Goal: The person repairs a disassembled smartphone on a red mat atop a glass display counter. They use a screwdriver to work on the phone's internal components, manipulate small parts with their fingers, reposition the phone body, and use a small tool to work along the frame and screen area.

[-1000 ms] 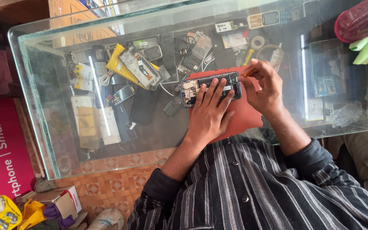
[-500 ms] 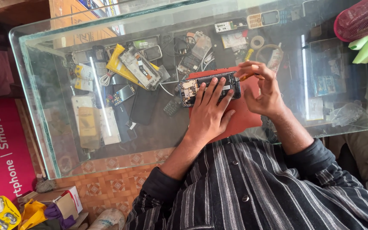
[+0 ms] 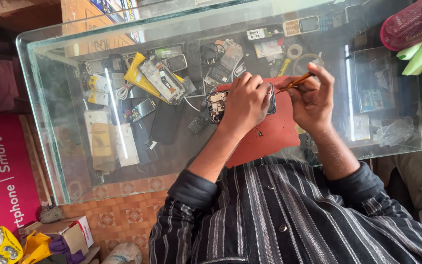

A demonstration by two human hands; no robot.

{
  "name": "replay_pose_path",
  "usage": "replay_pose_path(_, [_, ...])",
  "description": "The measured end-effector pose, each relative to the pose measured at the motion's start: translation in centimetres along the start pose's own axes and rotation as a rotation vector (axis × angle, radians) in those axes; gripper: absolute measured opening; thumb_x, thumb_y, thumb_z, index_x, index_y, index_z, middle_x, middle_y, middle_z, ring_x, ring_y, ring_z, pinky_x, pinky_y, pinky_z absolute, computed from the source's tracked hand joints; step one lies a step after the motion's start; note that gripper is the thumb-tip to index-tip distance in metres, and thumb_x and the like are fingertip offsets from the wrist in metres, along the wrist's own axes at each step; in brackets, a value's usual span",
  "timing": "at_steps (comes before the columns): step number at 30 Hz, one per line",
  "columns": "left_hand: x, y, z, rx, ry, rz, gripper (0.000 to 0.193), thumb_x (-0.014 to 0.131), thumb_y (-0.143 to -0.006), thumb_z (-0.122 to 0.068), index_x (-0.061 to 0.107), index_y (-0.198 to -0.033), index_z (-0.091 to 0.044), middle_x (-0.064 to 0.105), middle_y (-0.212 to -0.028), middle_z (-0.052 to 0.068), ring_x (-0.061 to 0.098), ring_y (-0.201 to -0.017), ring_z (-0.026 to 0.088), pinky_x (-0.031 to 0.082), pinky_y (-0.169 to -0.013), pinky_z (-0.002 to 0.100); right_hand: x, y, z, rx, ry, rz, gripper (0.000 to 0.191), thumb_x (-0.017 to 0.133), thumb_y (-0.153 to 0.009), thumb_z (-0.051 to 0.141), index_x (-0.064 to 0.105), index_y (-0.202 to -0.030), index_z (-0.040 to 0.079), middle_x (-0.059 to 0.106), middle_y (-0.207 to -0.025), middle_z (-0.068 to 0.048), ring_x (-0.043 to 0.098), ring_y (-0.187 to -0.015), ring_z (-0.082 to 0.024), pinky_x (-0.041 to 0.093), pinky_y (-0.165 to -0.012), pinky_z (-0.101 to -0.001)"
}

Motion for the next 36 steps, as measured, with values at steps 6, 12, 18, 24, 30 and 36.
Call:
replay_pose_path(6, [2.5,-1.2,-0.8,0.079,-0.198,0.175,0.008,0.073,-0.080,-0.010,0.070,-0.087,-0.008,0.064,-0.091,0.005,0.059,-0.098,0.023,0.045,-0.087,0.039,-1.7,0.0,0.5,0.035,0.014,-0.043,0.070,0.050,-0.109,-0.024,0.019,-0.156,0.017,0.065,-0.120,-0.023,0.071,-0.116,-0.030,0.061,-0.106,-0.0412])
replay_pose_path(12, [4.9,-1.9,-1.7,0.128,-0.468,0.360,0.003,0.068,-0.084,-0.011,0.070,-0.085,-0.009,0.065,-0.088,0.005,0.061,-0.095,0.021,0.047,-0.084,0.037,-2.2,0.2,0.5,0.053,0.018,-0.052,0.068,0.050,-0.109,-0.024,0.019,-0.154,0.016,0.065,-0.121,-0.024,0.072,-0.118,-0.031,0.061,-0.104,-0.0405])
replay_pose_path(18, [5.3,-2.3,-1.4,0.116,-0.462,0.361,0.005,0.069,-0.084,-0.009,0.069,-0.087,-0.006,0.067,-0.088,0.008,0.063,-0.092,0.022,0.051,-0.079,0.037,-2.3,0.4,0.7,0.048,0.029,-0.053,0.067,0.051,-0.109,-0.023,0.018,-0.154,0.015,0.065,-0.120,-0.025,0.072,-0.118,-0.031,0.061,-0.107,-0.0413])
replay_pose_path(24, [5.0,-1.9,-1.3,0.084,-0.412,0.353,0.006,0.070,-0.082,-0.006,0.069,-0.088,-0.005,0.067,-0.092,0.008,0.066,-0.095,0.021,0.055,-0.082,0.035,-2.8,0.4,0.6,0.061,0.043,-0.061,0.068,0.052,-0.111,-0.022,0.016,-0.155,0.015,0.066,-0.120,-0.025,0.072,-0.117,-0.030,0.062,-0.107,-0.0407])
replay_pose_path(30, [5.6,-2.4,-1.7,0.083,-0.488,0.353,0.007,0.072,-0.084,-0.008,0.069,-0.088,-0.004,0.068,-0.089,0.010,0.066,-0.092,0.023,0.055,-0.079,0.037,-2.9,0.5,0.6,0.058,0.046,-0.049,0.069,0.052,-0.111,-0.022,0.014,-0.155,0.015,0.066,-0.121,-0.025,0.072,-0.118,-0.030,0.061,-0.108,-0.0408])
replay_pose_path(36, [6.8,-2.7,-0.7,0.109,-0.464,0.439,0.020,0.077,-0.077,-0.013,0.067,-0.088,0.000,0.068,-0.091,0.015,0.067,-0.092,0.026,0.057,-0.077,0.037,-2.8,0.4,0.8,0.064,0.034,-0.040,0.069,0.051,-0.111,-0.022,0.014,-0.155,0.015,0.066,-0.119,-0.025,0.073,-0.115,-0.029,0.062,-0.107,-0.0413])
Point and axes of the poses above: each hand's wrist, its own y-axis away from the middle knuckle, its own x-axis out of the palm, z = x × y, the point moved 8 cm from there along -y, towards the middle knuckle
